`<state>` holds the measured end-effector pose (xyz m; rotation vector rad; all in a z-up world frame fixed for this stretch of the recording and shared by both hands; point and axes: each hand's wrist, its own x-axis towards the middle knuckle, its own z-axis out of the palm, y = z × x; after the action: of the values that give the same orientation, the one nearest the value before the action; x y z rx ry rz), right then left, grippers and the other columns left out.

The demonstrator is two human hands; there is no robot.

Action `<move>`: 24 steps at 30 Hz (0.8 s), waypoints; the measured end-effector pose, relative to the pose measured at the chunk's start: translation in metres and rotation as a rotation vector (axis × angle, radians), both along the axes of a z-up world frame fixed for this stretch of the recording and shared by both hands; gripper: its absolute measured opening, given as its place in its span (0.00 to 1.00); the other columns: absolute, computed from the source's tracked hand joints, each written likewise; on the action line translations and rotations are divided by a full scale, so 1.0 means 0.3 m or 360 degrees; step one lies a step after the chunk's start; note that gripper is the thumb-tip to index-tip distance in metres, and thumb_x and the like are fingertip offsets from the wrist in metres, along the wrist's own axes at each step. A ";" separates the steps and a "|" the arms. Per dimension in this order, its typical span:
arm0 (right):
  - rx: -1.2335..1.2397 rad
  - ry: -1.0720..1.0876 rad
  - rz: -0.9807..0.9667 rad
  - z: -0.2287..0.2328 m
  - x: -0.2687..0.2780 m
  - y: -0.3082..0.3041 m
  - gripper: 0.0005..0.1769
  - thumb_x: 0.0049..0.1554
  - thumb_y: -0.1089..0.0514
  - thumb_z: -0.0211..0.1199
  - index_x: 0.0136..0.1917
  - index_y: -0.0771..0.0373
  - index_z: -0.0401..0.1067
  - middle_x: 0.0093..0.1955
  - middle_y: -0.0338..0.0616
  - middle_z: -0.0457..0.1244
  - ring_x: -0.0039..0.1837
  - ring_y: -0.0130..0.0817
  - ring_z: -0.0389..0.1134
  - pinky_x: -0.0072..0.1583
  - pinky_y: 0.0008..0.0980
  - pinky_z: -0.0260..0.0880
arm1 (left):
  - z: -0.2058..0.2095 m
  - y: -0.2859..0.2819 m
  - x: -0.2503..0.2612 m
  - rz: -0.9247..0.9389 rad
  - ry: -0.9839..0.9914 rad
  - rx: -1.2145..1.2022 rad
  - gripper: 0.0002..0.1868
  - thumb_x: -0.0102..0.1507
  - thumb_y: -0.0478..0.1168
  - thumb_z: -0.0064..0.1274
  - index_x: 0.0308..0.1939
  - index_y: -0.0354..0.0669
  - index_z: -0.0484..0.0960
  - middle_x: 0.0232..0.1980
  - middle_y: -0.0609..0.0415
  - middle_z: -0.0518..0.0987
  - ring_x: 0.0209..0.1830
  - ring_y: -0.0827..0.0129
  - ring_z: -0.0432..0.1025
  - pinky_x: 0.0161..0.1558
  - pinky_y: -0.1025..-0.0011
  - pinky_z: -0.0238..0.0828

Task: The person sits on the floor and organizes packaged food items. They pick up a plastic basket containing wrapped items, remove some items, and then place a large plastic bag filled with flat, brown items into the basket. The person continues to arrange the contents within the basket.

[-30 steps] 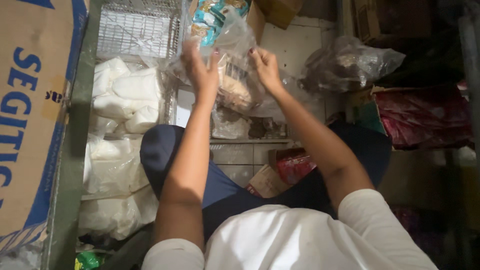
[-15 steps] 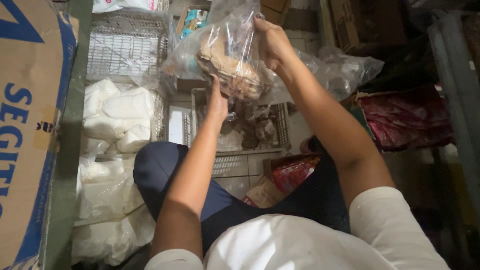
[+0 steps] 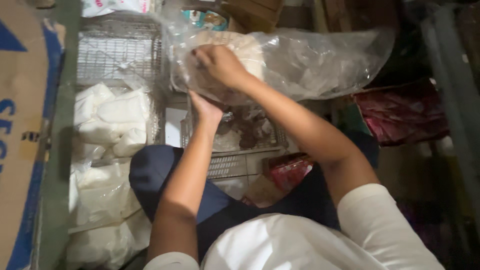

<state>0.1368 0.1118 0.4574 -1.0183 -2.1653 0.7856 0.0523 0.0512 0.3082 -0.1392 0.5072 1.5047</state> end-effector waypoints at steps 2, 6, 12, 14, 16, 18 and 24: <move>0.0251 0.0024 -0.0031 0.022 -0.054 -0.062 0.15 0.64 0.53 0.57 0.51 0.65 0.79 0.50 0.57 0.71 0.50 0.54 0.72 0.53 0.45 0.72 | 0.003 -0.014 -0.005 0.0031 0.0081 0.0136 0.38 0.65 0.67 0.31 0.72 0.49 0.64 0.69 0.51 0.70 0.68 0.55 0.66 0.66 0.52 0.64; 0.0509 -0.0386 -0.0011 0.085 -0.122 -0.202 0.19 0.58 0.51 0.64 0.57 0.66 0.73 0.61 0.55 0.67 0.59 0.52 0.70 0.62 0.47 0.69 | -0.026 -0.015 -0.013 0.0124 0.0192 0.0746 0.33 0.78 0.60 0.32 0.79 0.42 0.57 0.75 0.49 0.67 0.76 0.58 0.60 0.78 0.57 0.55; 0.1029 -0.0585 -0.0024 0.294 0.012 -0.474 0.42 0.51 0.47 0.69 0.73 0.66 0.62 0.72 0.56 0.60 0.73 0.56 0.62 0.73 0.64 0.57 | 0.037 -0.124 -0.060 -0.0121 0.0921 0.1265 0.38 0.74 0.63 0.37 0.82 0.52 0.48 0.84 0.55 0.55 0.85 0.60 0.51 0.85 0.55 0.46; 0.1087 -0.0465 -0.0012 0.370 0.155 -0.539 0.35 0.56 0.47 0.70 0.72 0.62 0.66 0.74 0.55 0.60 0.74 0.55 0.61 0.74 0.65 0.54 | 0.099 -0.118 -0.070 -0.0016 0.0540 0.1080 0.41 0.71 0.67 0.36 0.81 0.51 0.51 0.83 0.51 0.57 0.84 0.53 0.53 0.83 0.48 0.50; 0.1005 -0.0156 -0.0118 0.430 0.379 -0.603 0.25 0.61 0.56 0.70 0.69 0.63 0.71 0.72 0.51 0.62 0.75 0.51 0.63 0.72 0.48 0.62 | 0.156 -0.093 -0.090 0.0089 0.0170 0.0869 0.45 0.67 0.71 0.35 0.81 0.51 0.53 0.83 0.48 0.58 0.82 0.46 0.55 0.80 0.41 0.54; 0.1453 0.0314 -0.0409 0.441 0.577 -0.572 0.23 0.52 0.61 0.60 0.62 0.66 0.71 0.64 0.54 0.64 0.70 0.48 0.64 0.73 0.51 0.64 | 0.195 -0.052 -0.103 0.0210 -0.0195 0.0665 0.49 0.64 0.74 0.34 0.81 0.51 0.56 0.82 0.44 0.60 0.81 0.39 0.57 0.78 0.35 0.59; 0.0653 0.1469 -0.1102 0.164 1.142 -0.334 0.15 0.67 0.62 0.56 0.67 0.65 0.67 0.69 0.44 0.61 0.70 0.38 0.63 0.69 0.36 0.63 | 0.165 -0.032 -0.110 0.0166 -0.0384 0.0599 0.48 0.66 0.74 0.32 0.81 0.46 0.59 0.80 0.41 0.63 0.78 0.35 0.59 0.74 0.29 0.56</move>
<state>0.4795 0.0115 0.5067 -0.8510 -1.0150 0.3298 0.0193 0.0415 0.3578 -0.0516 0.0198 1.6328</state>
